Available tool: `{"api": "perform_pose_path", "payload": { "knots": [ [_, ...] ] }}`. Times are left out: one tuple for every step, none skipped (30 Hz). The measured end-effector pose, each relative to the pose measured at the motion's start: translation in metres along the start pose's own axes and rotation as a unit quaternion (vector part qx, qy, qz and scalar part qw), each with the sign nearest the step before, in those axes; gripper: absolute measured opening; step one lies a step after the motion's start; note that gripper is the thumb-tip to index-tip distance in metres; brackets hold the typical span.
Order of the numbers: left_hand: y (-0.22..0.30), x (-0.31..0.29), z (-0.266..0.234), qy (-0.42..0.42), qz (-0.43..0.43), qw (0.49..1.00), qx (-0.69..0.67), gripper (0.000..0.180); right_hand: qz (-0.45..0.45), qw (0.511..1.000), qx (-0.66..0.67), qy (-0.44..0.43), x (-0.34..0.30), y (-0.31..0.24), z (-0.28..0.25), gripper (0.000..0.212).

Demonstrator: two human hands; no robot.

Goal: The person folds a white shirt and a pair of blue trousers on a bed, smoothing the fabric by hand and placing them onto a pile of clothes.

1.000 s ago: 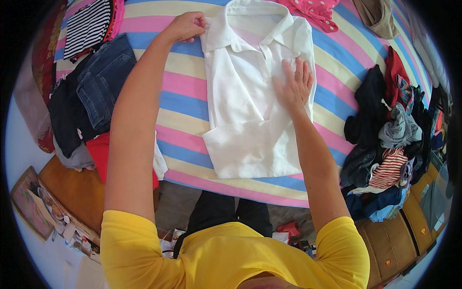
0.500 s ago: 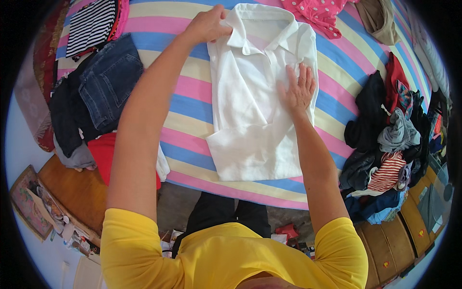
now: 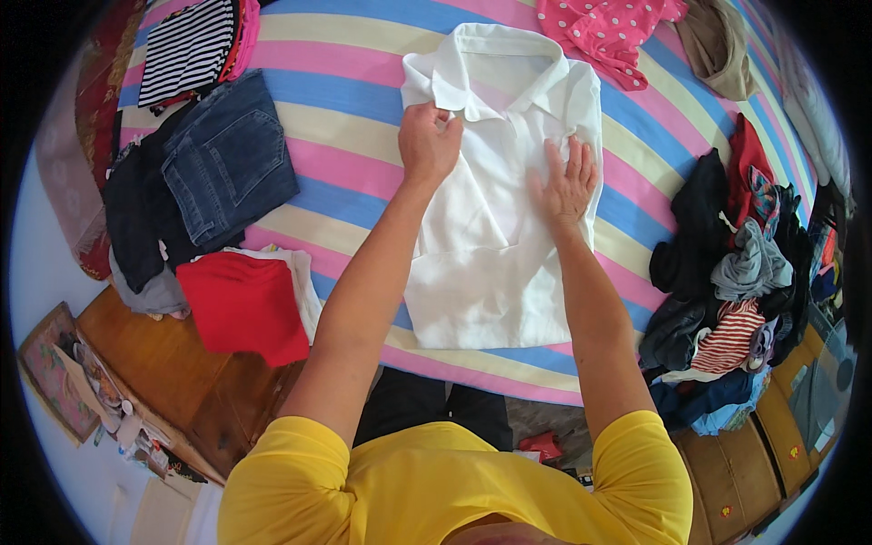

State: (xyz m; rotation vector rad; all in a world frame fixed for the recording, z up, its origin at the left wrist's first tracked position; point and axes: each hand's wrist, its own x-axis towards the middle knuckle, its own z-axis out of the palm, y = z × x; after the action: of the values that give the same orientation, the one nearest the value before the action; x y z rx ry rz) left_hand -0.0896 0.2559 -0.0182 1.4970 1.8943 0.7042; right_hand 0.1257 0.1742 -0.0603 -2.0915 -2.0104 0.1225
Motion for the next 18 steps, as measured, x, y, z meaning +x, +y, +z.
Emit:
{"api": "perform_pose_path", "payload": {
  "knots": [
    [-0.001,-0.001,0.002,-0.01,0.0,1.0,-0.012,0.021,0.003,1.0,-0.007,-0.006,0.0,0.0,0.0,0.054],
    [-0.004,-0.002,0.003,0.007,0.014,1.0,-0.026,0.021,0.002,1.0,-0.005,-0.002,0.0,0.0,0.0,0.054],
    [-0.007,0.001,0.004,-0.001,-0.064,0.99,-0.129,0.021,0.002,1.0,-0.006,-0.005,-0.001,0.0,0.0,0.054],
    [-0.011,0.006,0.006,-0.009,-0.14,0.963,-0.23,0.021,0.001,1.0,-0.006,-0.007,-0.001,0.0,-0.001,0.054],
    [-0.015,0.013,0.005,-0.002,-0.163,0.964,-0.211,0.022,0.001,1.0,-0.007,-0.007,-0.001,0.0,-0.001,0.054],
    [-0.019,0.022,0.006,-0.003,-0.165,0.964,-0.21,0.022,0.0,1.0,-0.004,-0.001,-0.001,0.0,-0.001,0.054],
    [-0.021,0.029,0.006,0.008,-0.184,0.947,-0.264,0.023,-0.003,1.0,-0.002,0.004,-0.002,0.0,-0.001,0.054],
    [-0.023,0.036,0.007,0.011,-0.209,0.924,-0.321,0.025,-0.002,1.0,-0.002,0.003,-0.002,0.0,-0.001,0.054],
    [-0.023,0.045,0.004,0.005,-0.204,0.95,-0.236,0.028,-0.005,1.0,0.0,0.007,-0.002,0.0,-0.001,0.053],
    [-0.023,0.053,0.001,0.005,-0.207,0.95,-0.233,0.028,-0.006,1.0,0.001,0.01,-0.002,0.0,-0.001,0.053],
    [-0.021,0.06,-0.002,-0.085,-0.199,0.963,-0.16,0.031,-0.005,1.0,0.001,0.01,-0.001,0.001,-0.001,0.053],
    [-0.019,0.066,-0.006,-0.172,-0.189,0.963,-0.089,0.035,-0.011,1.0,0.002,0.017,-0.001,0.001,0.0,0.053],
    [-0.016,0.072,-0.009,-0.208,-0.224,0.945,-0.119,0.036,-0.013,1.0,0.004,0.021,-0.001,0.001,0.0,0.053],
    [-0.013,0.076,-0.014,-0.204,-0.22,0.947,-0.117,0.036,-0.017,1.0,0.003,0.025,-0.001,0.002,0.0,0.053],
    [-0.011,0.081,-0.02,-0.214,-0.211,0.937,-0.179,0.035,-0.013,1.0,0.0,0.022,-0.002,0.002,0.001,0.053],
    [-0.01,0.086,-0.027,-0.223,-0.201,0.923,-0.24,0.033,-0.012,1.0,-0.003,0.018,-0.002,0.002,0.001,0.053],
    [-0.009,0.091,-0.033,-0.262,-0.189,0.915,-0.241,0.037,-0.01,1.0,-0.003,0.018,-0.002,0.003,0.001,0.053],
    [-0.009,0.096,-0.038,-0.264,-0.191,0.914,-0.242,0.037,-0.009,1.0,-0.002,0.013,-0.002,0.003,0.002,0.053]
  ]
}}
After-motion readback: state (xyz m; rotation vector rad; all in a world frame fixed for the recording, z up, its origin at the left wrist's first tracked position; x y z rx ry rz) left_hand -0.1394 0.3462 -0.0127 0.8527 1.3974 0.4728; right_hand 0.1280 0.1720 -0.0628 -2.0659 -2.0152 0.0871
